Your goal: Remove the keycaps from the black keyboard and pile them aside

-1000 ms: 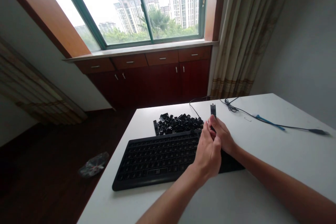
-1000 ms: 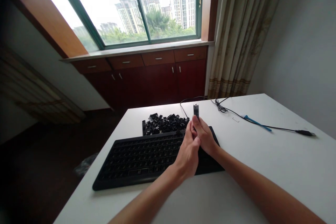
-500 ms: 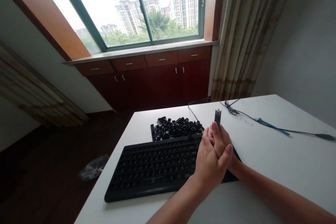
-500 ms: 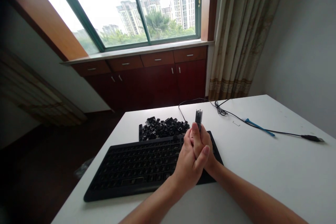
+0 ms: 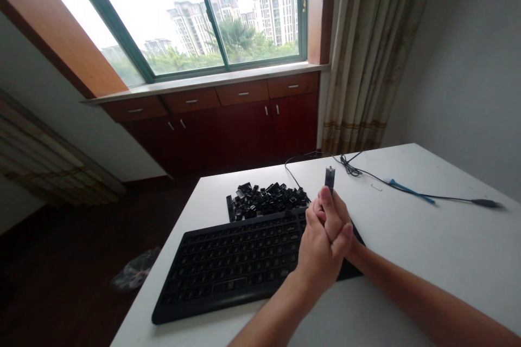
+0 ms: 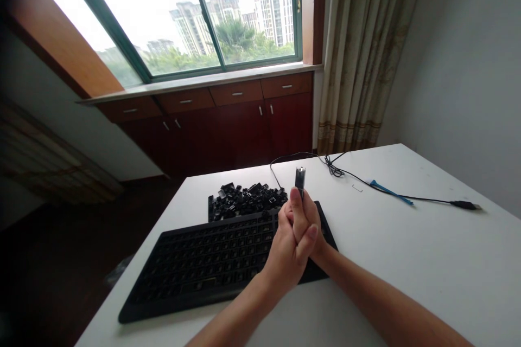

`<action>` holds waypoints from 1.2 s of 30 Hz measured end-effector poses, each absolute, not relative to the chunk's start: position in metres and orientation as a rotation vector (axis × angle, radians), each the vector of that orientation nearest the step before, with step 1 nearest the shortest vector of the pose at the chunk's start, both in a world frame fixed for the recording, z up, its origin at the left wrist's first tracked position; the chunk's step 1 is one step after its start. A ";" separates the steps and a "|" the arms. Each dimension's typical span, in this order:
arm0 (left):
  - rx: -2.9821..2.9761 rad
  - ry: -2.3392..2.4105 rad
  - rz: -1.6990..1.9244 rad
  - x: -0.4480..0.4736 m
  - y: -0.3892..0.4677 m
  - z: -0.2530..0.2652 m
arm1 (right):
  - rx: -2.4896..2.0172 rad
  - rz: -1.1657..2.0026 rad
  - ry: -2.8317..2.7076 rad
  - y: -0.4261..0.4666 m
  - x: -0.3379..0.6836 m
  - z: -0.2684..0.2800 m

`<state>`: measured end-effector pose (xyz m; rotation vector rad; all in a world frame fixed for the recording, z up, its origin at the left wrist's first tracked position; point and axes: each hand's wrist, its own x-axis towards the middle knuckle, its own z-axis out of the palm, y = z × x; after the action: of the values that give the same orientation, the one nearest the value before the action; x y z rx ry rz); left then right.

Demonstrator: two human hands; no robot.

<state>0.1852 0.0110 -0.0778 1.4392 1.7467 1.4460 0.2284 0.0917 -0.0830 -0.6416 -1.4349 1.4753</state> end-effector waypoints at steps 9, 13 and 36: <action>1.685 1.880 1.124 0.158 0.002 -0.073 | -0.423 1.856 -0.962 0.109 0.235 -0.068; 1.914 1.963 0.991 0.149 0.001 -0.074 | -0.460 1.881 -0.864 0.126 0.246 -0.066; 1.918 1.991 1.035 0.141 -0.001 -0.071 | -0.601 1.754 -1.158 0.112 0.236 -0.070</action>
<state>0.1412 -0.0009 -0.0705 1.9183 1.9909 1.0353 0.2357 0.1122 -0.0704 -0.6013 -1.1580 1.7536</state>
